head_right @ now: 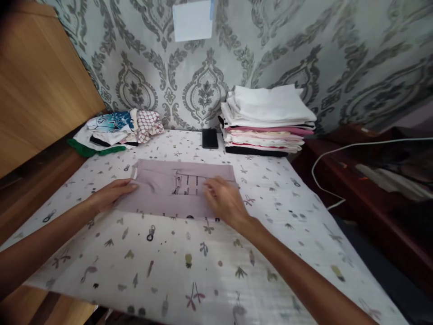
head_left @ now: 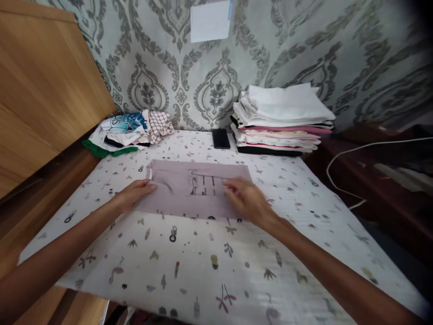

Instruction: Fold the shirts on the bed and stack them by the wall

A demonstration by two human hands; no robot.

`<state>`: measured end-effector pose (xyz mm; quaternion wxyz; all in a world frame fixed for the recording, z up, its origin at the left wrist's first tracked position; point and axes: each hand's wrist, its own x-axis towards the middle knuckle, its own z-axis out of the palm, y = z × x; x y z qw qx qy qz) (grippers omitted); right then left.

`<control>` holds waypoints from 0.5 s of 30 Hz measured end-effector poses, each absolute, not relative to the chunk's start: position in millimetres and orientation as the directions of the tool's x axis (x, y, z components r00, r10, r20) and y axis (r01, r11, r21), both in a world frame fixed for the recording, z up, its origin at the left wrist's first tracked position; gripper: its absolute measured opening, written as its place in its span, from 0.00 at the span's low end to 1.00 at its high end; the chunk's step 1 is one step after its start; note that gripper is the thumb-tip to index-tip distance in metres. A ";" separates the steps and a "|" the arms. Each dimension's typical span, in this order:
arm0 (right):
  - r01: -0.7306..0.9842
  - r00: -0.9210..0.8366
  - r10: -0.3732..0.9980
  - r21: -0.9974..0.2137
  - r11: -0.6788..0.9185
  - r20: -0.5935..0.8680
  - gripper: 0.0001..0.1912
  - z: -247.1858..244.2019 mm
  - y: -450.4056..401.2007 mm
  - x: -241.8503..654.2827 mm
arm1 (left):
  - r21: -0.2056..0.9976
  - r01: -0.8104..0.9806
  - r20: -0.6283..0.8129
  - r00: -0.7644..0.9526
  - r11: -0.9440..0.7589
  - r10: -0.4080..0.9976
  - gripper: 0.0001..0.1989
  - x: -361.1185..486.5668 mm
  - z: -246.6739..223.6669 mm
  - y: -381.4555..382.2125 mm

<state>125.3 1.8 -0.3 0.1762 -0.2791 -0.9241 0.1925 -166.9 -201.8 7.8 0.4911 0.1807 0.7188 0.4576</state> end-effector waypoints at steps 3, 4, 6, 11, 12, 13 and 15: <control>0.257 -0.931 0.345 -0.455 0.853 0.121 0.15 7.8 -11.5 49.4 | 0.862 -0.200 -0.502 -0.449 0.465 0.739 0.33 -170.6 -3.5 -204.1; 0.235 -0.947 0.303 -0.410 0.881 0.108 0.14 7.8 -15.2 25.0 | 0.869 -0.188 -0.488 -0.482 0.458 0.728 0.35 -172.8 -8.8 -204.8; 0.259 -0.955 0.290 -0.312 0.914 0.056 0.13 4.8 -20.9 -16.1 | 0.879 -0.149 -0.458 -0.533 0.454 0.712 0.36 -177.4 -19.2 -205.9; 0.296 -0.950 0.311 -0.296 0.908 0.004 0.05 -5.8 -26.2 -58.5 | 0.917 -0.031 -0.365 -0.461 0.397 0.809 0.30 -181.0 -27.1 -209.0; 0.294 -0.951 0.308 -0.305 0.906 -0.001 0.03 -6.7 -26.0 -59.1 | 0.922 -0.003 -0.351 -0.433 0.388 0.830 0.27 -180.3 -25.3 -210.1; 0.291 -0.952 0.306 -0.316 0.903 -0.002 0.01 -7.1 -25.6 -58.6 | 0.923 0.030 -0.337 -0.417 0.383 0.844 0.24 -179.5 -23.2 -211.3; 0.286 -0.950 0.311 -0.352 0.891 0.014 0.02 -7.2 -24.5 -56.1 | 0.918 0.112 -0.295 -0.449 0.380 0.844 0.21 -178.1 -19.4 -213.8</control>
